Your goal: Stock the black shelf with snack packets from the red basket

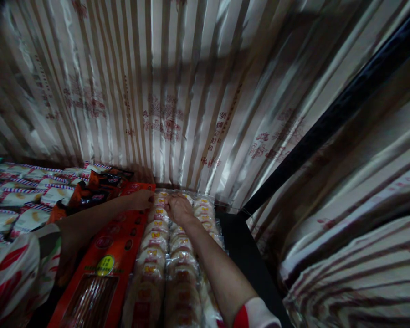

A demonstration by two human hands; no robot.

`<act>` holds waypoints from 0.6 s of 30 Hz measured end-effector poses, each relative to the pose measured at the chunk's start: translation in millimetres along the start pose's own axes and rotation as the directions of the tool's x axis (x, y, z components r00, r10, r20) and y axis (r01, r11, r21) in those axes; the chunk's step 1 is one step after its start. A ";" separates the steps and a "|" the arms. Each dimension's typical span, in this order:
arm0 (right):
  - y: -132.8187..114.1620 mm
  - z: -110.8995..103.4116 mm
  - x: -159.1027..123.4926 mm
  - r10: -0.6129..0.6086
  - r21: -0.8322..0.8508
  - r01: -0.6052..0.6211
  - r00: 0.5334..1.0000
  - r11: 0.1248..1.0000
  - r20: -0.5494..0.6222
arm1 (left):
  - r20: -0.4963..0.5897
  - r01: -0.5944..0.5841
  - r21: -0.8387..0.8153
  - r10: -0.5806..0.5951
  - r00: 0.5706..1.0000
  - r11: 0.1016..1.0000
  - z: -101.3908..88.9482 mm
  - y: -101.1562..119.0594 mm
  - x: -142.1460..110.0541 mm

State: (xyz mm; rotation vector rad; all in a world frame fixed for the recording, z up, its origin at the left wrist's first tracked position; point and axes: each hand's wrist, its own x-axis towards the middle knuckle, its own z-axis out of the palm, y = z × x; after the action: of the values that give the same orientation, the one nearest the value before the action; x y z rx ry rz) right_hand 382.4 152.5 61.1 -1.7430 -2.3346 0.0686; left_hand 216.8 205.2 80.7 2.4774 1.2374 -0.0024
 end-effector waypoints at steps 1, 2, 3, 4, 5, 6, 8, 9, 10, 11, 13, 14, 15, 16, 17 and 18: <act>0.6 1.2 0.5 0.008 0.010 -0.008 1.000 1.000 -0.004 | 0.003 0.008 0.016 -0.008 1.000 1.000 -0.1 0.8 -0.1; 1.4 2.5 0.9 0.014 0.021 -0.014 1.000 1.000 -0.007 | 0.004 0.016 0.031 -0.016 1.000 0.999 -0.2 1.6 -0.1; 2.3 3.7 1.4 0.023 0.033 -0.023 1.000 0.999 -0.011 | 0.002 0.026 0.044 -0.026 1.000 0.999 -0.2 2.3 -0.1; 3.3 4.7 1.7 0.035 0.045 -0.035 0.999 0.998 -0.017 | -0.003 0.037 0.055 -0.037 0.999 0.998 -0.1 3.1 -0.1; 4.2 5.4 1.9 0.053 0.060 -0.051 0.998 0.997 -0.024 | -0.008 0.048 0.065 -0.047 0.999 0.997 0.1 3.8 -0.1; 5.0 5.7 1.8 0.072 0.078 -0.069 0.997 0.995 -0.032 | -0.012 0.058 0.073 -0.057 0.998 0.996 0.3 4.6 -0.2; 6.1 5.1 1.0 0.111 0.111 -0.106 0.993 0.988 -0.038 | -0.018 0.079 0.090 -0.078 0.997 0.993 1.0 6.2 -0.5; 6.5 4.2 0.3 0.123 0.122 -0.118 0.992 0.985 -0.035 | -0.020 0.088 0.097 -0.086 0.996 0.991 1.6 7.2 -0.6; 6.7 3.1 -0.6 0.132 0.128 -0.127 0.991 0.984 -0.026 | -0.021 0.094 0.104 -0.093 0.995 0.990 2.3 8.1 -0.7; 6.9 1.9 -1.5 0.136 0.128 -0.134 0.991 0.983 -0.012 | -0.021 0.100 0.111 -0.098 0.995 0.989 3.1 9.1 -0.8; 6.9 -0.1 -2.8 0.142 0.123 -0.143 0.990 0.982 0.014 | -0.023 0.110 0.123 -0.108 0.994 0.986 5.1 11.0 -0.9; 6.7 -0.7 -3.2 0.147 0.119 -0.149 0.989 0.982 0.025 | -0.026 0.116 0.128 -0.113 0.993 0.985 6.0 11.8 -0.9; 6.4 -0.7 -3.3 0.158 0.114 -0.161 0.987 0.980 0.030 | -0.029 0.122 0.132 -0.119 0.992 0.984 7.0 12.4 -1.0; 5.9 -0.4 -3.2 0.174 0.112 -0.176 0.984 0.978 0.032 | -0.031 0.126 0.135 -0.123 0.992 0.983 7.7 12.9 -1.1; 5.2 0.3 -3.0 0.194 0.111 -0.196 0.980 0.974 0.030 | -0.032 0.130 0.137 -0.127 0.991 0.982 8.4 13.1 -1.3; 4.5 1.3 -2.7 0.219 0.111 -0.220 0.975 0.969 0.024 | -0.033 0.133 0.138 -0.130 0.991 0.981 8.9 13.2 -1.5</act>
State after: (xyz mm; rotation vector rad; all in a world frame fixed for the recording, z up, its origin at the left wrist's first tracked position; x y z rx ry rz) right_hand 387.1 151.4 58.7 -1.9401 -2.0905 0.2432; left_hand 227.6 194.0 77.0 2.5141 1.4551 -0.0981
